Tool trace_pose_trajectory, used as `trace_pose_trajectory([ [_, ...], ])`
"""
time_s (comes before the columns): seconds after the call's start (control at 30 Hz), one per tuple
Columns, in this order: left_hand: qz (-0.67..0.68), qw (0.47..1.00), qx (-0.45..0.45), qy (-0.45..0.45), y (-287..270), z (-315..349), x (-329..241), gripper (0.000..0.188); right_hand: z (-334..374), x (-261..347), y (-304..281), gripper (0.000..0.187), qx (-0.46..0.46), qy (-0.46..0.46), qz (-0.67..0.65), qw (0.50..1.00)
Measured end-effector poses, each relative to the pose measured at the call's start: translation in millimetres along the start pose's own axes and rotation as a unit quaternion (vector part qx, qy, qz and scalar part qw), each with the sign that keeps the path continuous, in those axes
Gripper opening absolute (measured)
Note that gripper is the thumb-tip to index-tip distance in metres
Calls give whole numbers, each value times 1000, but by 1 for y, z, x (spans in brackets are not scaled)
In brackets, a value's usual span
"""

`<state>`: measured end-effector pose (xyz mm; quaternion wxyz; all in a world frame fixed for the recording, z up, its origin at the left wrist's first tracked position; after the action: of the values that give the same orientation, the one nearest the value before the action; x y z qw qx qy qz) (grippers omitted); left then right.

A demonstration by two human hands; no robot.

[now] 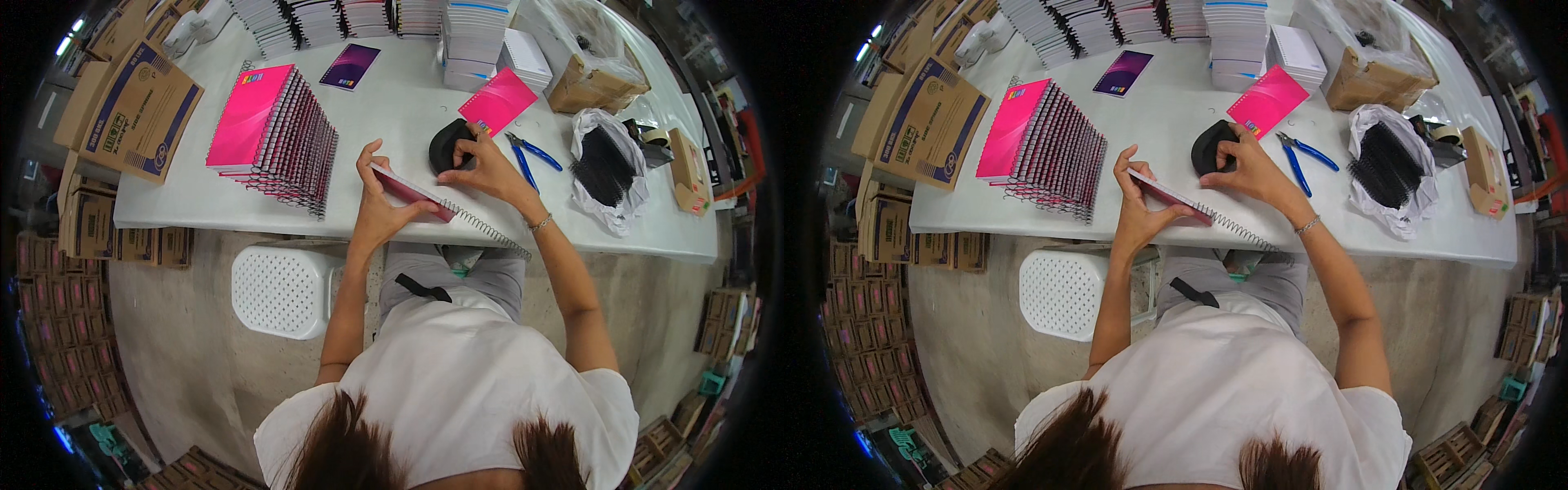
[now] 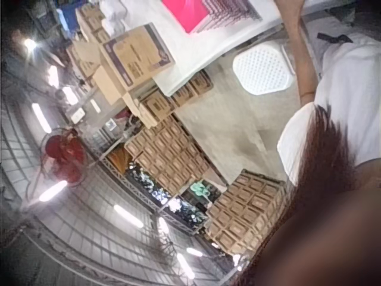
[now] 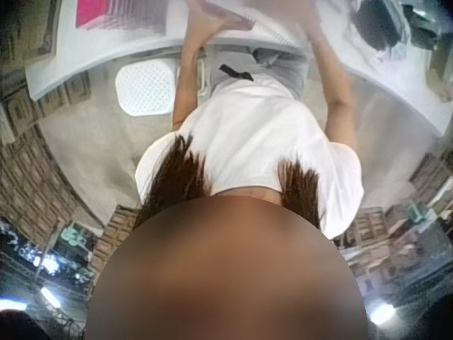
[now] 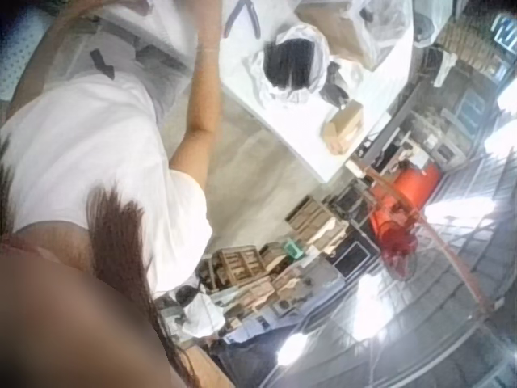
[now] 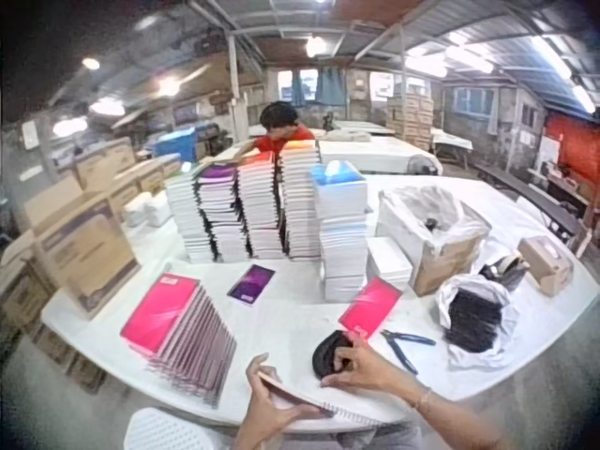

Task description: The person binds notepads by hand. The person takes a notepad, aligns a plastic spiral binding along the edge, and uses a pair of pliers to cut and crimp the ends of the spiral. The person then stacks the bound notepads on the table.

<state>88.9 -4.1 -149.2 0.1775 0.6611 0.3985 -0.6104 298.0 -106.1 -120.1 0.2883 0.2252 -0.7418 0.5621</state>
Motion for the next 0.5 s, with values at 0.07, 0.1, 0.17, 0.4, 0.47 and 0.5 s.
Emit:
trace_pose_trajectory([
  [0.07, 3, 1000, -2, 4, 0, -1, 2, 134, 7, 2, -1, 44, -23, -6, -4, 1000],
  [0.1, 5, 1000, -4, 5, 1, -2, 2, 133, 13, 2, -4, 43, -46, -22, 62, 997],
  [0.17, 7, 1000, 0, 0, 3, -2, 2, 132, 24, 2, -8, 40, -92, -52, 191, 976],
  [0.4, 15, 1000, -4, 8, 8, -3, 1, 132, 47, 0, -9, 37, 30, -29, 116, 992],
  [0.47, 21, 1000, -1, 12, 10, -3, 1, 132, 45, 4, -16, 37, 51, 13, -28, 998],
  [0.5, 22, 1000, -3, 14, 9, -4, 1, 132, 41, 7, -20, 38, 62, 31, -101, 992],
])
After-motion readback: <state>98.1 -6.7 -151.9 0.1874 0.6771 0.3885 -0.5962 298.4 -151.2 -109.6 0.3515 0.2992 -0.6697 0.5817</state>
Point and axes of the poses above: each hand's wrist, its own z-axis away from the middle knuckle, its own y-axis out of the palm, x = y × z, the point moved 3 cm from there along -z, towards the middle knuckle, and after that the axes turned 7 degrees about -y, right-handed, at the moved point
